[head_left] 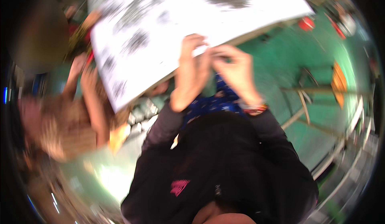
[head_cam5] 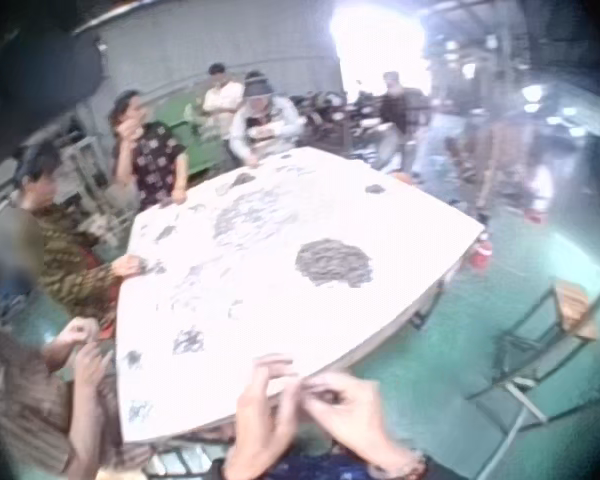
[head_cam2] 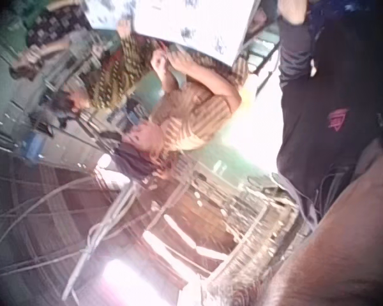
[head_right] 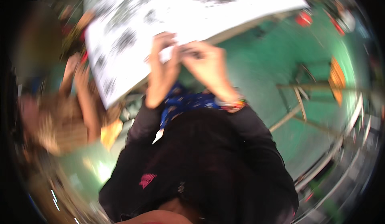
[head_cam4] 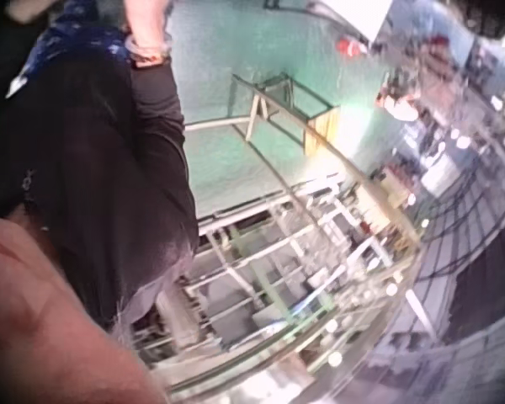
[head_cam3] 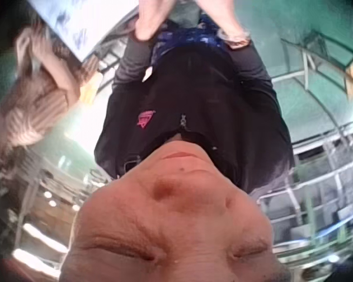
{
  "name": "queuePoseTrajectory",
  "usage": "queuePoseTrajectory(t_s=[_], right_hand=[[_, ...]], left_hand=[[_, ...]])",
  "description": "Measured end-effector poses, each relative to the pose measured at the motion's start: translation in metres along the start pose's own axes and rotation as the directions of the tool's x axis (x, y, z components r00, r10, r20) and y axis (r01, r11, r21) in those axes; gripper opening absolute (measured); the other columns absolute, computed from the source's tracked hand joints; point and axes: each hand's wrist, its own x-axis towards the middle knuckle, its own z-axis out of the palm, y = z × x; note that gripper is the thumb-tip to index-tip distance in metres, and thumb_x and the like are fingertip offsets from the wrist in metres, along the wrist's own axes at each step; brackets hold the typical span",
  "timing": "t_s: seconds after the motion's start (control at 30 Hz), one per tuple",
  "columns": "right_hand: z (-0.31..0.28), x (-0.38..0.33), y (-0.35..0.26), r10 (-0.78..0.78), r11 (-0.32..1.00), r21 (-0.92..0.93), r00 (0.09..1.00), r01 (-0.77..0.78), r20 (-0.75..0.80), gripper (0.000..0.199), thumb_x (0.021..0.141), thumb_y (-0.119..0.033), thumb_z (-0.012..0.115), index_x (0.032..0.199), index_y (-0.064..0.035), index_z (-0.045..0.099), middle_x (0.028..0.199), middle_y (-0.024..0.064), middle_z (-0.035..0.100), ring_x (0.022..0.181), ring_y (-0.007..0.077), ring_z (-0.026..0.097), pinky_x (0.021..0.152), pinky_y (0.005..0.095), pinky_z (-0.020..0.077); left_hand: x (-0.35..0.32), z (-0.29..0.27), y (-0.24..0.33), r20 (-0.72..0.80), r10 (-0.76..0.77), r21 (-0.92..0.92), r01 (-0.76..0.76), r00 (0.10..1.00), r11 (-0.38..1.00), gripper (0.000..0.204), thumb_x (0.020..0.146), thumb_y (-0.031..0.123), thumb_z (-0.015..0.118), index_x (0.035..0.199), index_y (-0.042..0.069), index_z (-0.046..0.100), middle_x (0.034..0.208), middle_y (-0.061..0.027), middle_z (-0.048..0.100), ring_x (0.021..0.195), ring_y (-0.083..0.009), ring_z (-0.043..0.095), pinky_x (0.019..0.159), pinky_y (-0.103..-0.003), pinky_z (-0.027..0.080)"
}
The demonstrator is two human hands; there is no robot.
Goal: The person picks up metal clips and links from a table, joins them together to form a chain, and then hangs the completed chain onto a rack.
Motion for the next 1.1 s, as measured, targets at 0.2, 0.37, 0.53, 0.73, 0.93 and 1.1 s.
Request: queuePoseTrajectory(t_s=[0.2,0.37,0.53,0.73,0.93,1.1], right_hand=[[-0.021,0.029,-0.046,-0.527,0.848,-0.053,0.826,0.528,-0.198,0.019,0.07,0.001,0.068,0.089,0.0017,0.065,0.082,0.012,0.065,0.071,0.0222,0.063,0.062,0.0292,0.0495],[-0.084,0.016,-0.089,-0.769,0.623,-0.238,0.527,0.745,-0.362,0.021,0.069,0.009,0.069,0.089,0.0035,0.067,0.078,0.0121,0.066,0.07,0.0179,0.063,0.06,0.0271,0.0499],[-0.128,-0.006,-0.137,-0.742,0.643,-0.263,0.5,0.72,-0.445,0.015,0.072,0.009,0.068,0.086,0.0047,0.067,0.081,0.0122,0.068,0.07,0.0153,0.064,0.062,0.0255,0.052],[-0.21,-0.048,-0.195,-0.629,0.756,-0.325,0.496,0.568,-0.598,0.013,0.081,0.0,0.063,0.094,0.0032,0.066,0.083,0.0112,0.068,0.068,0.0115,0.062,0.063,0.0217,0.0492],[-0.304,-0.102,-0.246,-0.747,0.661,-0.624,0.289,0.415,-0.599,0.015,0.081,-0.005,0.066,0.094,0.0021,0.065,0.083,0.0103,0.069,0.069,0.0097,0.061,0.06,0.0188,0.0448],[-0.393,-0.161,-0.286,-0.755,0.649,-0.705,0.131,0.288,-0.642,0.016,0.083,-0.008,0.065,0.095,0.002,0.065,0.084,0.0085,0.068,0.068,0.0087,0.06,0.06,0.0187,0.0457]], left_hand=[[0.039,0.007,0.056,-0.044,-0.033,-0.146,0.026,0.998,0.989,0.013,0.094,0.008,0.046,0.102,-0.001,0.05,0.113,-0.0157,0.053,0.105,-0.0226,0.052,0.087,-0.034,0.044],[0.073,0.04,0.13,0.039,0.283,-0.225,-0.268,0.958,0.937,0.013,0.092,0.004,0.048,0.103,-0.003,0.051,0.118,-0.0171,0.047,0.102,-0.0209,0.051,0.086,-0.034,0.045],[0.078,0.047,0.143,-0.042,0.265,-0.523,-0.247,0.963,0.816,0.018,0.091,0.002,0.049,0.108,-0.003,0.054,0.117,-0.0153,0.05,0.104,-0.0202,0.05,0.091,-0.033,0.042],[0.063,0.061,0.1,0.421,0.016,-0.351,0.147,0.907,0.925,0.014,0.09,0.006,0.053,0.1,-0.004,0.057,0.1,-0.0093,0.058,0.095,-0.0148,0.054,0.084,-0.027,0.043],[0.013,0.118,-0.067,0.93,0.012,-0.169,0.4,0.366,0.901,0.013,0.087,0.013,0.058,0.09,0.001,0.062,0.079,0.0001,0.06,0.072,-0.0079,0.052,0.066,-0.021,0.041],[-0.001,0.125,-0.162,0.926,-0.346,0.264,0.399,0.148,0.878,0.016,0.088,0.019,0.06,0.093,0.004,0.062,0.075,0.0012,0.059,0.066,-0.0084,0.054,0.057,-0.023,0.042]])
